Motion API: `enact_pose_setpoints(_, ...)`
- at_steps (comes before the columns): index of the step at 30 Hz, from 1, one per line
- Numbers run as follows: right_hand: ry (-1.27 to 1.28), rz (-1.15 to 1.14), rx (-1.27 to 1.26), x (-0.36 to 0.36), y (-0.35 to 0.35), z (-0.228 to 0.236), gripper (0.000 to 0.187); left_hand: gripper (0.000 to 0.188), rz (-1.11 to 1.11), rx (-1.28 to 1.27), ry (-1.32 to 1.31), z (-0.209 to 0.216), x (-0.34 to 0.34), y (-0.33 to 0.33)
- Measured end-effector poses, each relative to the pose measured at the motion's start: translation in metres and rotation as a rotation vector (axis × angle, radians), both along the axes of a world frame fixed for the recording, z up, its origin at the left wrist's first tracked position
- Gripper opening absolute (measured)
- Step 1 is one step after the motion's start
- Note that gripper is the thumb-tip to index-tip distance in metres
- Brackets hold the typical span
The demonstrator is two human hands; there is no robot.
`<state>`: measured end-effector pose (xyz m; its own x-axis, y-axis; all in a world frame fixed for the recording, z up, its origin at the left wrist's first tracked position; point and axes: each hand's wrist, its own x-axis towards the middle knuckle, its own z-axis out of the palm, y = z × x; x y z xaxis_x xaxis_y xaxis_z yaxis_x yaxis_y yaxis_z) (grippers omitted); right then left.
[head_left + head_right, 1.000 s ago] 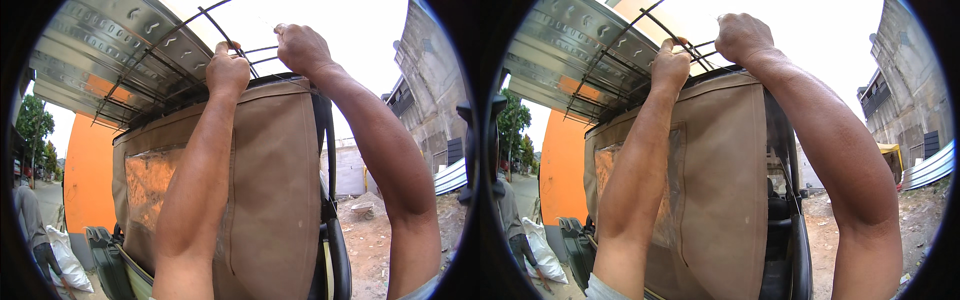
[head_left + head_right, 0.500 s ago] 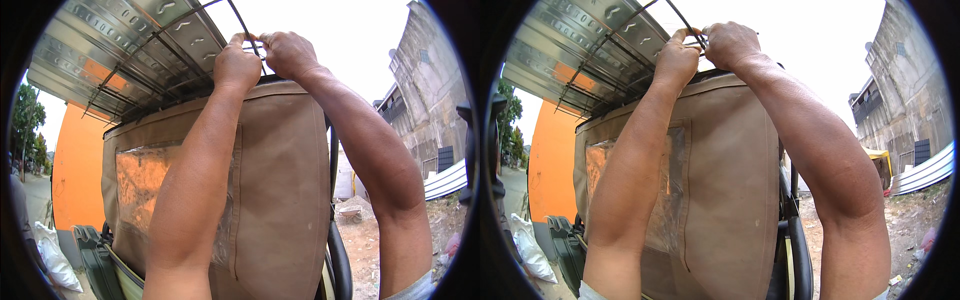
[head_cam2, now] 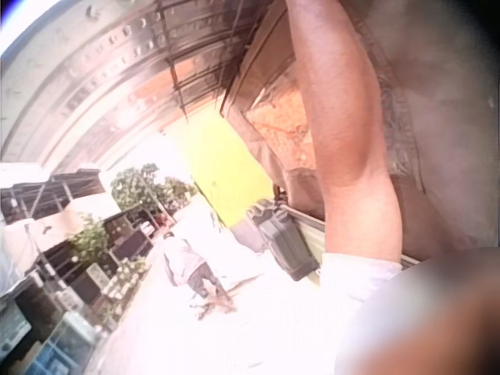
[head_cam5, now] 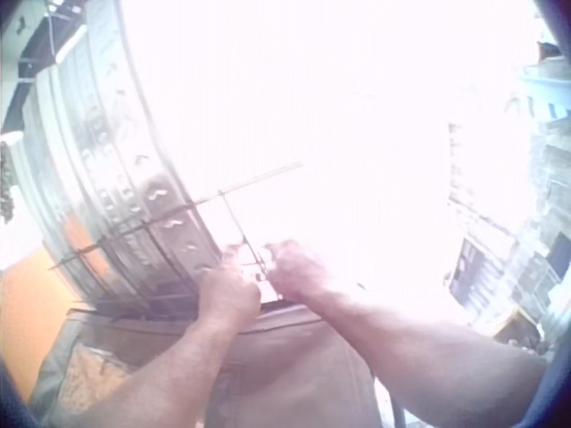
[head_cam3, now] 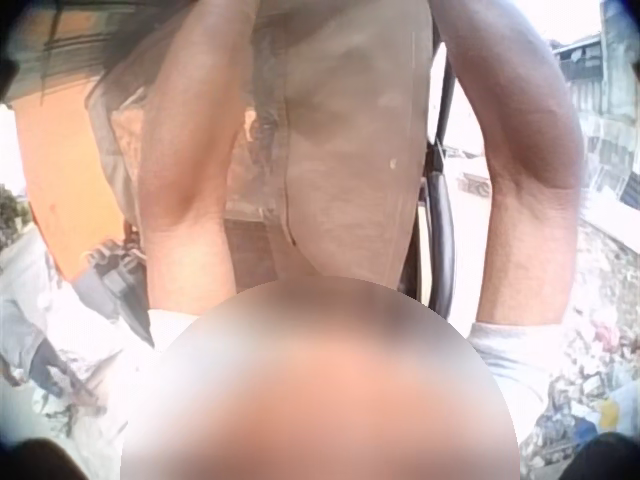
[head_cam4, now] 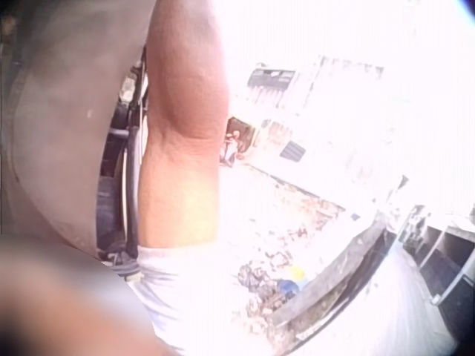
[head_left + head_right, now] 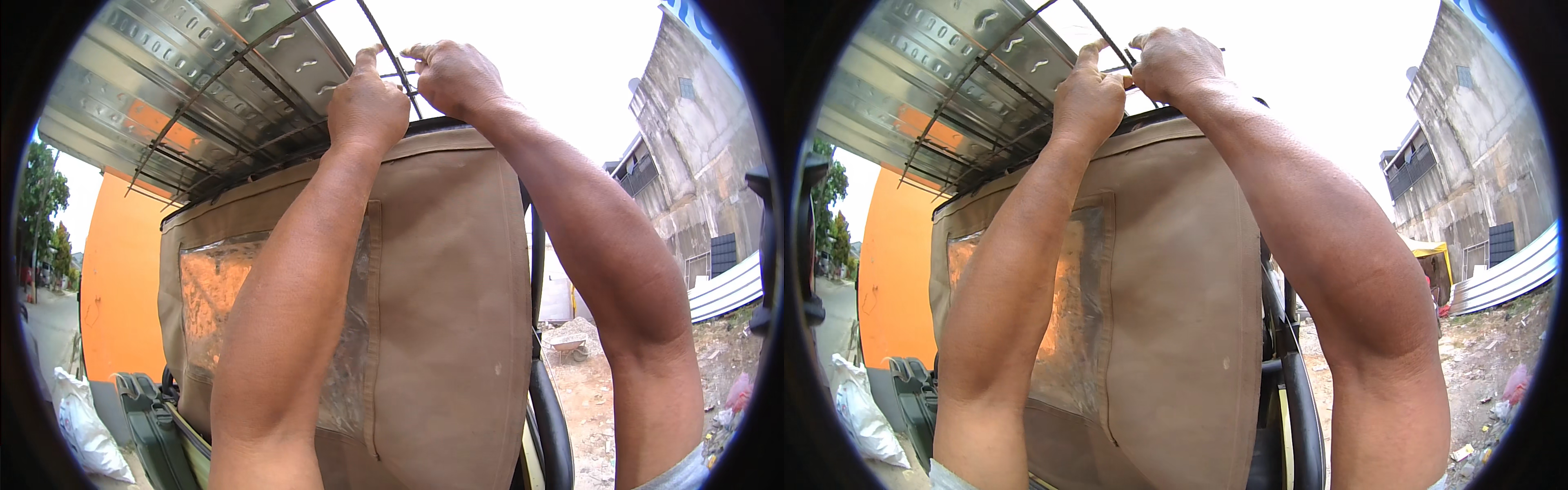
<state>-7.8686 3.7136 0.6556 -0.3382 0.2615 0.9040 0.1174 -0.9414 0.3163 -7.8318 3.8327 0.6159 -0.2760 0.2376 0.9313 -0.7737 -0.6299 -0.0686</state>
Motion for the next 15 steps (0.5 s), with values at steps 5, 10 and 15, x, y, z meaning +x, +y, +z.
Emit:
enact_pose_setpoints(5,0.075,0.069,0.009,0.000,0.001,0.003,0.047,0.053,0.106,-0.010,0.030,-0.002,-0.011,0.003)
enact_pose_setpoints(10,0.019,-0.010,-0.028,-0.007,0.002,-0.011,0.031,0.054,0.308,-0.021,0.004,-0.006,-0.017,0.005)
enact_pose_setpoints(15,0.006,-0.038,-0.085,-0.013,0.002,-0.018,0.029,0.039,0.470,0.020,0.049,0.001,-0.024,0.016)
